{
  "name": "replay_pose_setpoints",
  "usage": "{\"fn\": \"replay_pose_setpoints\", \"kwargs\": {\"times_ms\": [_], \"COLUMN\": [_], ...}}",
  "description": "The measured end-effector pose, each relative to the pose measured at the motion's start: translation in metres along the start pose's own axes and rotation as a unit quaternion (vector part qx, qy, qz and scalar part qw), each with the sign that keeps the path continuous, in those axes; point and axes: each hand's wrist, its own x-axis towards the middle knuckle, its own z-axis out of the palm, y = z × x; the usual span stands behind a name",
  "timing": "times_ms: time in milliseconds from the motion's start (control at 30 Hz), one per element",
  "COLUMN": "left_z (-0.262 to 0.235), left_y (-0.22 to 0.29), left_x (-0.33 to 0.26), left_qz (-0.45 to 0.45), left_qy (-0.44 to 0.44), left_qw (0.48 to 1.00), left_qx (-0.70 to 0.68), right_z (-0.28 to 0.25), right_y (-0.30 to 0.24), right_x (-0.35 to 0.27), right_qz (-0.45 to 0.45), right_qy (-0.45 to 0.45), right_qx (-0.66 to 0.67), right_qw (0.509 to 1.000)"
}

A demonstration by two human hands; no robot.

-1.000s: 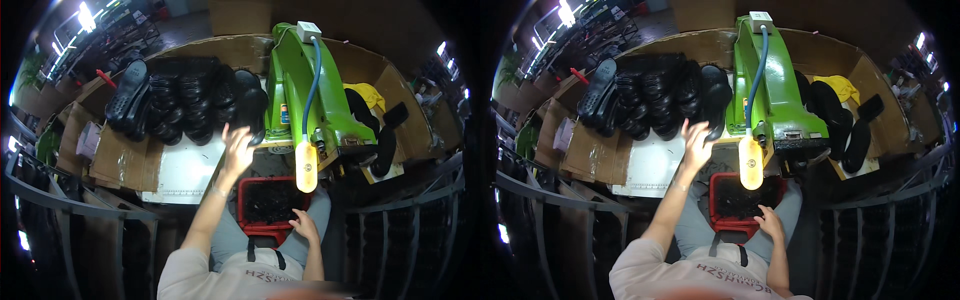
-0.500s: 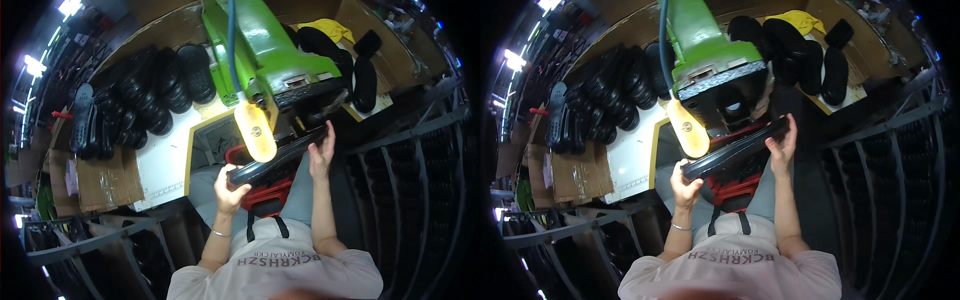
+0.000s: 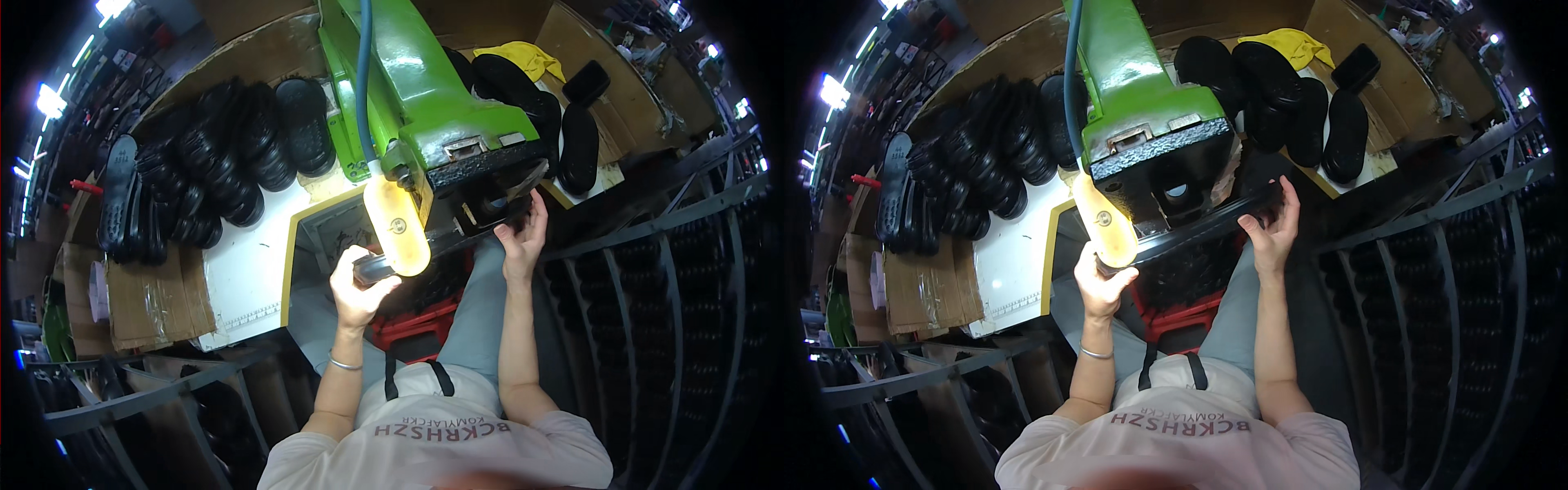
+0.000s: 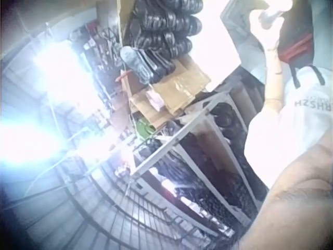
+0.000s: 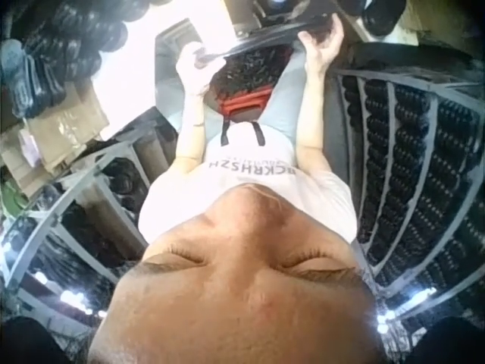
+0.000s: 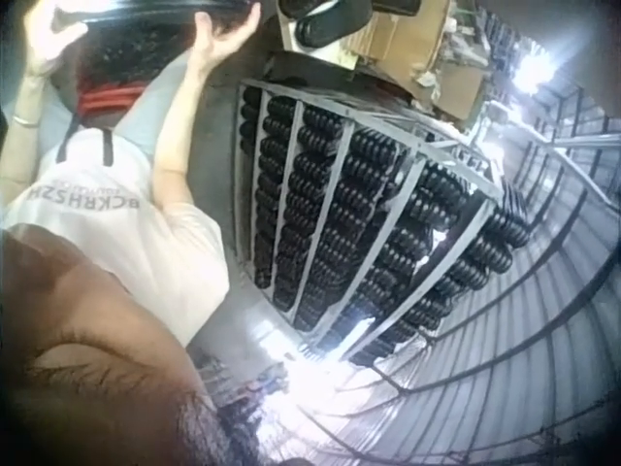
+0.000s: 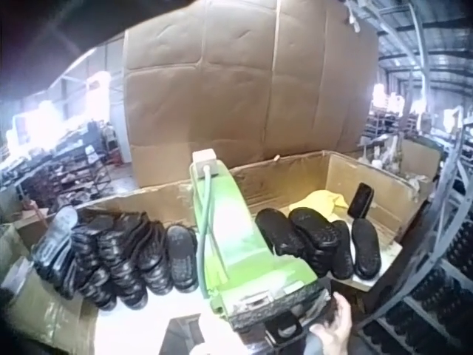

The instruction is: Using a finishing machine to grind and shape shoe soles in a factory setting.

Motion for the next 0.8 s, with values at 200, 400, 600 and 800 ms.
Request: {"fn": "replay_pose_setpoints", "kwargs": {"times_ms": [200,400,600,800], "left_z": [-0.035,-0.068,-0.106,-0.116], "left_y": [-0.005,-0.007,-0.032,-0.05], "left_x": [-0.009,-0.016,-0.024,-0.016], "left_qz": [-0.018,0.025,-0.003,-0.068], "left_qy": [0.02,0.061,0.035,-0.054], "left_qw": [0.999,0.998,0.996,0.99], "left_qx": [0.041,-0.022,-0.076,0.115], "right_z": [0.021,0.044,0.068,0.076], "right_y": [0.011,0.025,0.026,0.03], "right_x": [-0.012,-0.035,-0.051,-0.058], "right_qz": [0.019,0.016,-0.053,-0.154], "right_qy": [-0.009,-0.044,-0.038,-0.019], "right_qx": [0.028,0.027,0.0,-0.144], "right_qw": [0.999,0.999,0.998,0.977]}}
